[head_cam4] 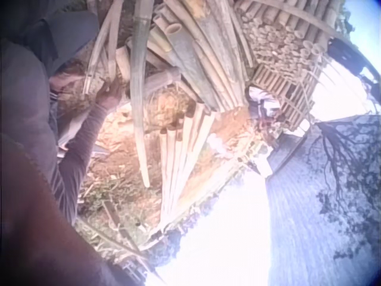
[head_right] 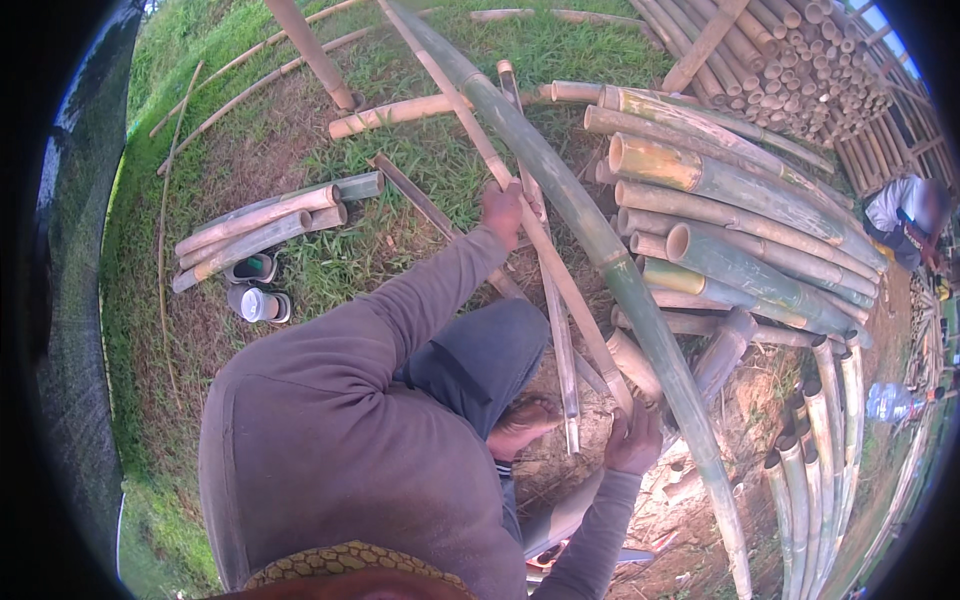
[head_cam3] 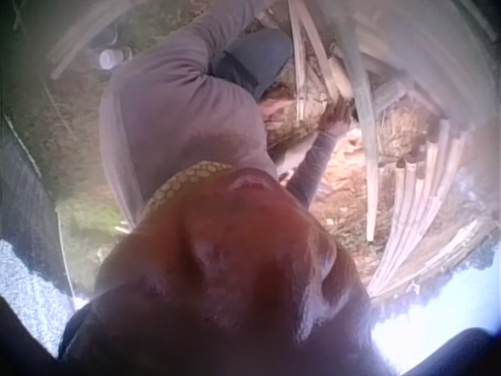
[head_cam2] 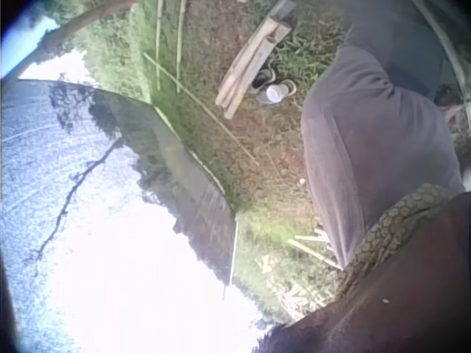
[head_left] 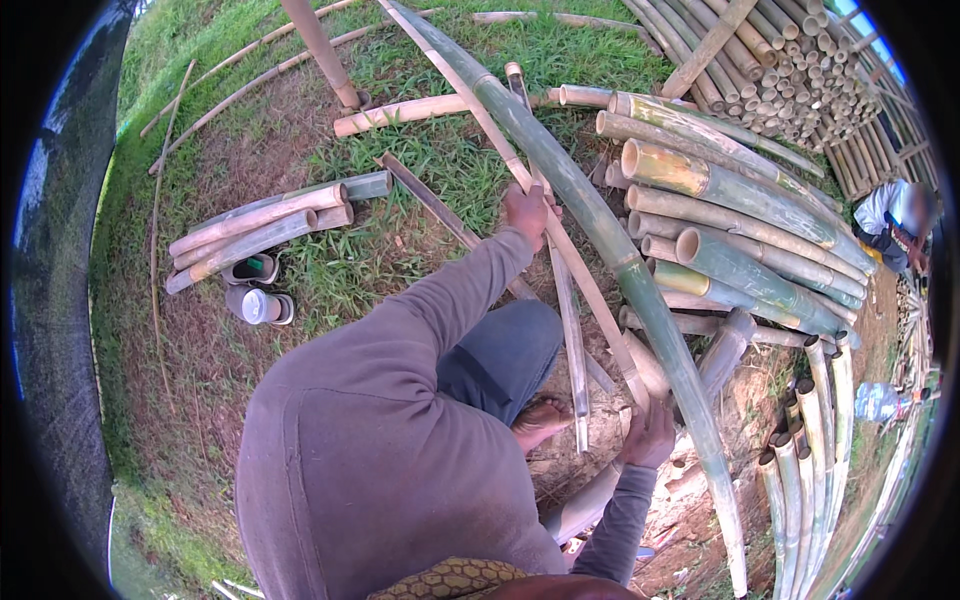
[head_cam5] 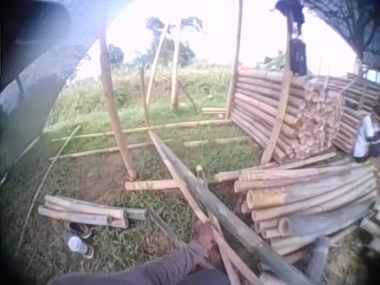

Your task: The person sits on the ground and uses a hand saw to cut long bamboo poles into shorter sections. They repeatedly position a pole, saw through it, and set the cut piece aside, continuing this process with multiple poles.

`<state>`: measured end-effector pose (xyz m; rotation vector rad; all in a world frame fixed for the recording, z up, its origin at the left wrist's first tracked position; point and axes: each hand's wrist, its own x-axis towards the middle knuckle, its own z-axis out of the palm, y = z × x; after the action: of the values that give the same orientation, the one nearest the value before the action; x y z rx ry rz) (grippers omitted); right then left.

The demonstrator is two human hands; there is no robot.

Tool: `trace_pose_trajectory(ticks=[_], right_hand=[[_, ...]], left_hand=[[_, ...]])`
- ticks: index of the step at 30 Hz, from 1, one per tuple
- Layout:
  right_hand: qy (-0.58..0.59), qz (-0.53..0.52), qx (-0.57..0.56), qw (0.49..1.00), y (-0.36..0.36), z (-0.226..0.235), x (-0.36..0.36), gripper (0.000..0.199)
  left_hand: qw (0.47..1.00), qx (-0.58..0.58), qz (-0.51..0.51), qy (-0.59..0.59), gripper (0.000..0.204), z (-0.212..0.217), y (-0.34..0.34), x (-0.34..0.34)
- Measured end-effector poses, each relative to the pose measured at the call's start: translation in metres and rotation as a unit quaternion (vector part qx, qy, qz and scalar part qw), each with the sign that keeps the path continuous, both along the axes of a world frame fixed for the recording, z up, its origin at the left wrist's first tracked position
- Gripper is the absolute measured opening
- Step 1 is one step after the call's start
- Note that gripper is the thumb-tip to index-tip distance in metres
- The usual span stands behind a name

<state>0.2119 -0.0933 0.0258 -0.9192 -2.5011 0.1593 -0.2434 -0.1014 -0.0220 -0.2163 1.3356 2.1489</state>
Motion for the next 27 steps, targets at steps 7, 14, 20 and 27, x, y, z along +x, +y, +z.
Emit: trace_pose_trajectory(ticks=[7,14,20,27], right_hand=[[-0.021,-0.016,-0.054,0.998,0.014,0.0,0.031,0.043],[-0.089,-0.1,-0.09,0.987,0.045,0.011,0.026,0.039],[-0.032,-0.13,-0.016,0.991,0.116,-0.044,0.042,0.036],[-0.048,-0.169,-0.029,0.984,0.14,-0.051,0.031,0.038]], left_hand=[[1.0,-0.003,-0.014,0.0,0.022,0.0,0.001,0.024],[0.986,-0.069,-0.061,0.136,0.037,-0.049,0.015,0.01],[0.685,-0.102,-0.245,0.679,0.042,-0.014,0.024,0.116],[0.49,-0.04,-0.347,0.798,0.033,0.002,0.086,0.196]])
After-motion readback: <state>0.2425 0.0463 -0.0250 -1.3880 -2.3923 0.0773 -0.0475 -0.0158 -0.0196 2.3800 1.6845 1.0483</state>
